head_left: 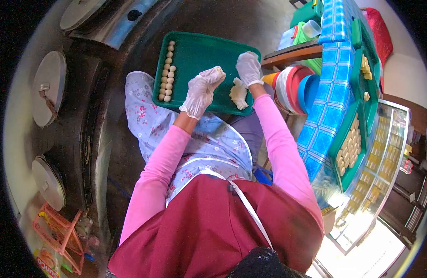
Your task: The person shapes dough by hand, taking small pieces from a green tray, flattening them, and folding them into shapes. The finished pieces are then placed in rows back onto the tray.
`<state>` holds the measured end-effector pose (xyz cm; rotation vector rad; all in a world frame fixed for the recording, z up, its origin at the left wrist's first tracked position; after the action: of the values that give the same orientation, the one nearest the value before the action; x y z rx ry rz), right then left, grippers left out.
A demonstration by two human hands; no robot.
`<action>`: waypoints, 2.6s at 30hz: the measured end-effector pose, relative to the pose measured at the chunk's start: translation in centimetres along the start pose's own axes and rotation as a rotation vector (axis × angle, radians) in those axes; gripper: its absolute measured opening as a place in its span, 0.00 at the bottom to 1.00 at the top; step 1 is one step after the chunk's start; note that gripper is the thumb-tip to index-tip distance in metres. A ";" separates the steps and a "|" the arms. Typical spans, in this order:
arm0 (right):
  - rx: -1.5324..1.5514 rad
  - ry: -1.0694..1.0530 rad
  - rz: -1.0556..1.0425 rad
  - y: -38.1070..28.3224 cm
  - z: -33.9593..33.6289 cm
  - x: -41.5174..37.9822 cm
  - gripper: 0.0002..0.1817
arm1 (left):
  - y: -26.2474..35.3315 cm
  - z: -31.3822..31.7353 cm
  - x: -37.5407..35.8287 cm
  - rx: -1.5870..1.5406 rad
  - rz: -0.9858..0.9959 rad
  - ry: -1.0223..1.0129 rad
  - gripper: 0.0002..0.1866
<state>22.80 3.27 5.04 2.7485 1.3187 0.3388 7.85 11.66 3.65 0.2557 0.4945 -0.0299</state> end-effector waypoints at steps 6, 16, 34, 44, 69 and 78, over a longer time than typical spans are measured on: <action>2.080 -0.016 0.808 -3.0 -2.0 -6.1 0.11 | 0.5 -2.3 0.9 0.265 0.029 0.134 0.11; 1.143 0.362 0.375 -4.8 -8.0 -8.1 0.06 | -0.2 -0.5 0.3 0.457 0.019 0.016 0.12; 0.327 0.362 0.183 3.7 -6.5 -3.4 0.08 | 0.3 -0.8 0.3 0.285 0.034 0.034 0.14; 1.790 -0.040 0.601 -5.2 -3.7 -6.7 0.10 | 1.0 -1.9 -0.1 0.646 0.002 0.123 0.07; 1.939 0.007 0.709 -5.9 -2.6 -7.4 0.12 | 1.4 -1.7 -2.4 0.549 0.093 0.245 0.14; 1.518 0.072 0.515 -7.7 -5.3 -5.2 0.10 | 2.1 -2.2 -2.5 0.354 0.329 0.248 0.09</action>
<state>12.53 3.92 8.08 4.2598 0.9655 -1.0203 4.81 14.13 3.47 0.6907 0.6879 0.2392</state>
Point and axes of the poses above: each hand's wrist, its own x-axis towards the middle knuckle, its own z-axis out of the palm, y = z × x, the point moved 10 cm from there along x, towards the middle knuckle, and after that the axes turned 8 degrees about -z, right-handed, at the moved point
